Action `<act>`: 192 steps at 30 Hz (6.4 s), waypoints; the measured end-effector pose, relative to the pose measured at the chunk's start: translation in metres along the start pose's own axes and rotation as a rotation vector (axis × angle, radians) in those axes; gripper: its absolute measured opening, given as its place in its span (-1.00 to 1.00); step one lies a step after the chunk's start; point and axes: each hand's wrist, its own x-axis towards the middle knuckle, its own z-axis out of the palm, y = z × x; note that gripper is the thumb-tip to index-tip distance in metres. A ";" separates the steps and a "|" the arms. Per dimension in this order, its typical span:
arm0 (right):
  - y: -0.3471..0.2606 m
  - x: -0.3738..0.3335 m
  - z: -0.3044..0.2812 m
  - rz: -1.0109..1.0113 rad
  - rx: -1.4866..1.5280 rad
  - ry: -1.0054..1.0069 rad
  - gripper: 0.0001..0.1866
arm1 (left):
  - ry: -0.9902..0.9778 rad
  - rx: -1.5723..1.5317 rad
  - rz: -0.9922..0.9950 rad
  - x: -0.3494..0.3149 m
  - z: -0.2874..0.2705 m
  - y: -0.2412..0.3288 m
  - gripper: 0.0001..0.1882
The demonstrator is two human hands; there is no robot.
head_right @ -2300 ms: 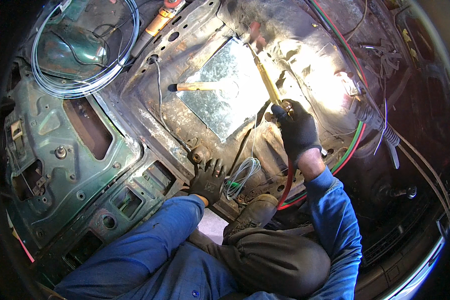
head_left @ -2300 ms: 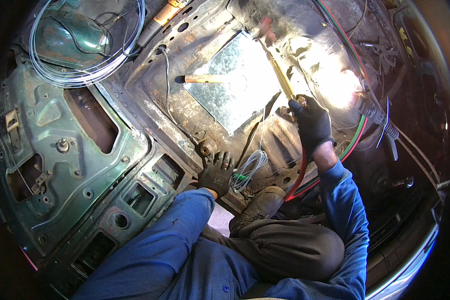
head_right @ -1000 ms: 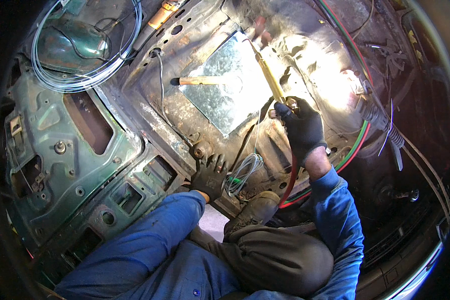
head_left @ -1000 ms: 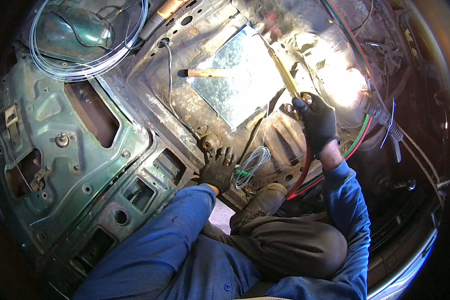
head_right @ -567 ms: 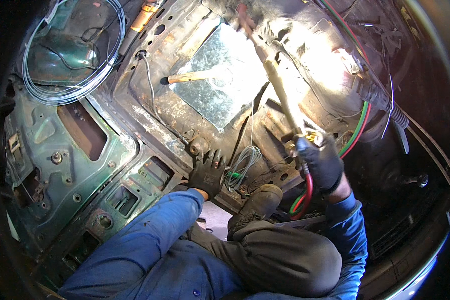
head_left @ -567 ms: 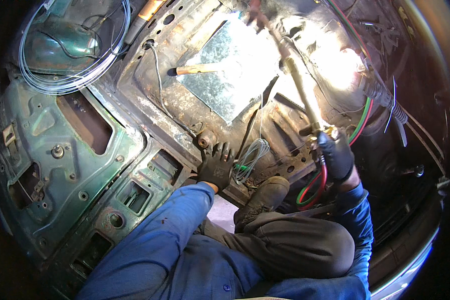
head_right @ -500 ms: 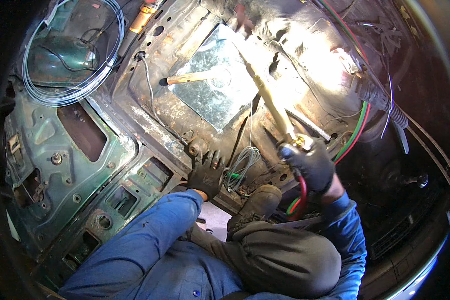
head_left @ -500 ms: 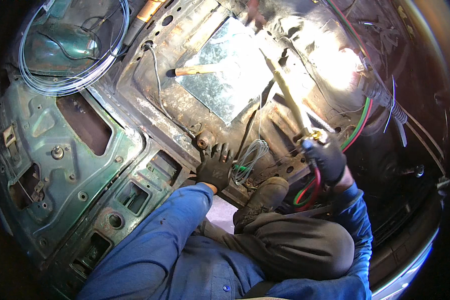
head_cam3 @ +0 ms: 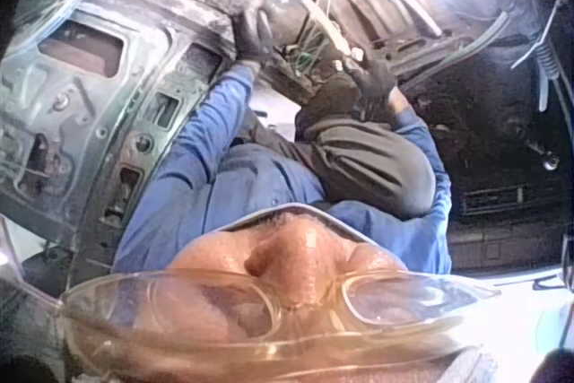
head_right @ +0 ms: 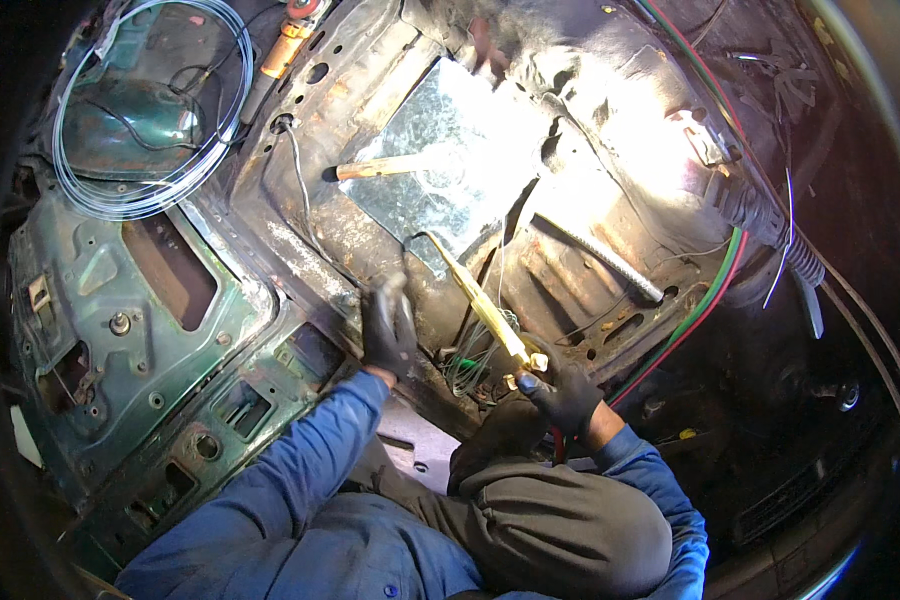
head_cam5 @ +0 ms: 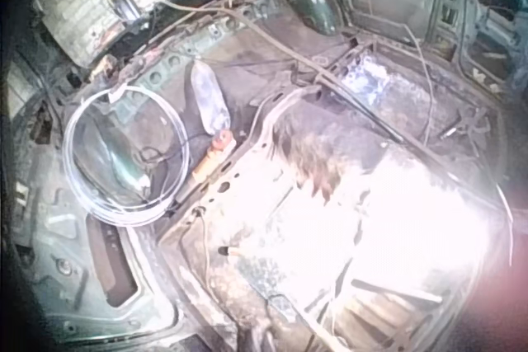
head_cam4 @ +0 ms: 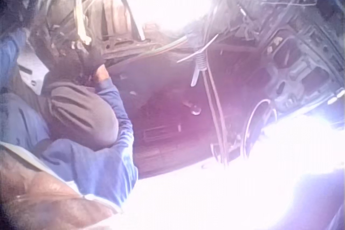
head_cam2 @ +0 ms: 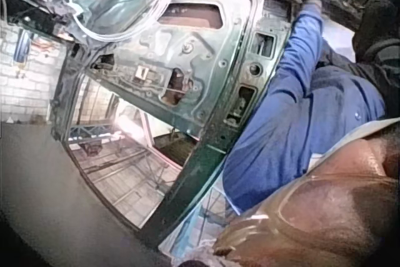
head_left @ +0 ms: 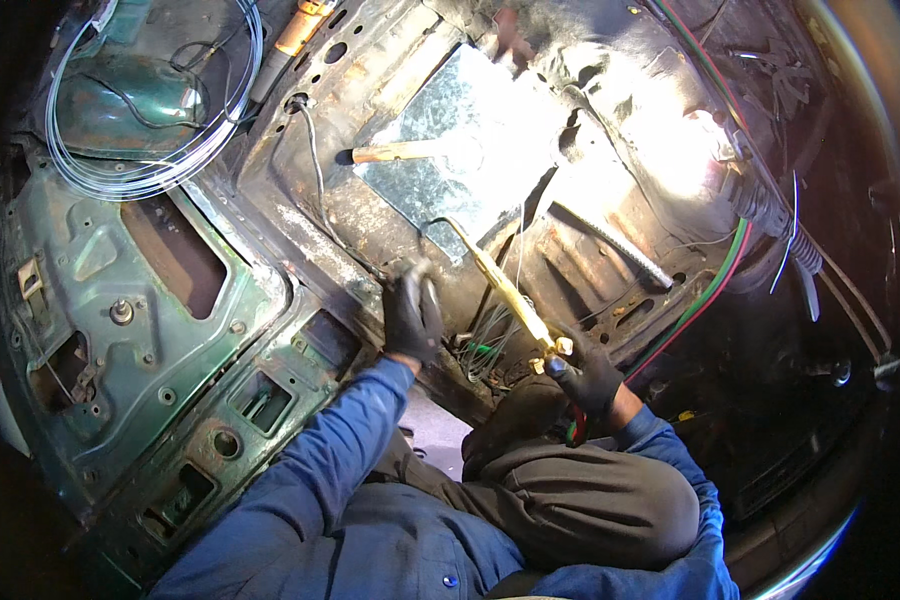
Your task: The person is welding a metal patch onto the floor of a car's trunk area. They use a welding torch to heat the metal and a hammer to shape it into place.
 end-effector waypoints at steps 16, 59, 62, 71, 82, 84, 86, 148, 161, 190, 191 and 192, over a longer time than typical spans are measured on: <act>0.005 0.051 -0.064 -0.142 -0.886 0.457 -0.49 | -0.314 1.074 0.195 0.248 -0.042 -0.091 -0.47; -0.155 0.236 -0.075 -0.725 -0.552 0.657 -0.40 | 0.138 0.359 0.183 0.274 0.062 -0.051 -0.62; -0.150 0.247 -0.071 -0.614 -0.524 0.615 -0.38 | 0.089 0.366 0.156 0.276 0.059 -0.047 -0.65; -0.110 0.265 -0.084 -0.362 -0.352 0.663 -0.40 | 0.068 0.340 0.171 0.278 0.057 -0.048 -0.52; -0.086 0.245 -0.093 -0.235 -0.381 0.732 -0.46 | 0.080 0.376 0.137 0.277 0.060 -0.045 -0.47; -0.105 0.242 -0.088 -0.241 -0.287 0.711 -0.47 | 0.019 0.362 0.089 0.282 0.062 -0.038 -0.49; -0.128 0.240 -0.082 -0.375 -0.253 0.731 -0.47 | 0.018 0.341 0.116 0.285 0.060 -0.042 -0.50; -0.153 0.247 -0.068 -0.484 -0.142 0.726 -0.62 | 0.045 0.405 0.211 0.296 0.051 -0.046 -0.55; -0.005 0.204 -0.056 -0.303 -1.029 0.291 -0.66 | 0.041 0.371 0.030 0.245 0.040 -0.093 -0.49; 0.035 0.149 -0.073 0.109 -0.649 0.441 -0.47 | -0.536 0.667 -0.268 0.274 0.016 -0.024 -0.28; 0.041 0.152 -0.072 0.090 -0.640 0.439 -0.46 | -0.518 0.690 -0.236 0.274 0.017 -0.031 -0.29; 0.045 0.154 -0.072 0.080 -0.674 0.447 -0.45 | -0.503 0.709 -0.202 0.273 0.020 -0.040 -0.29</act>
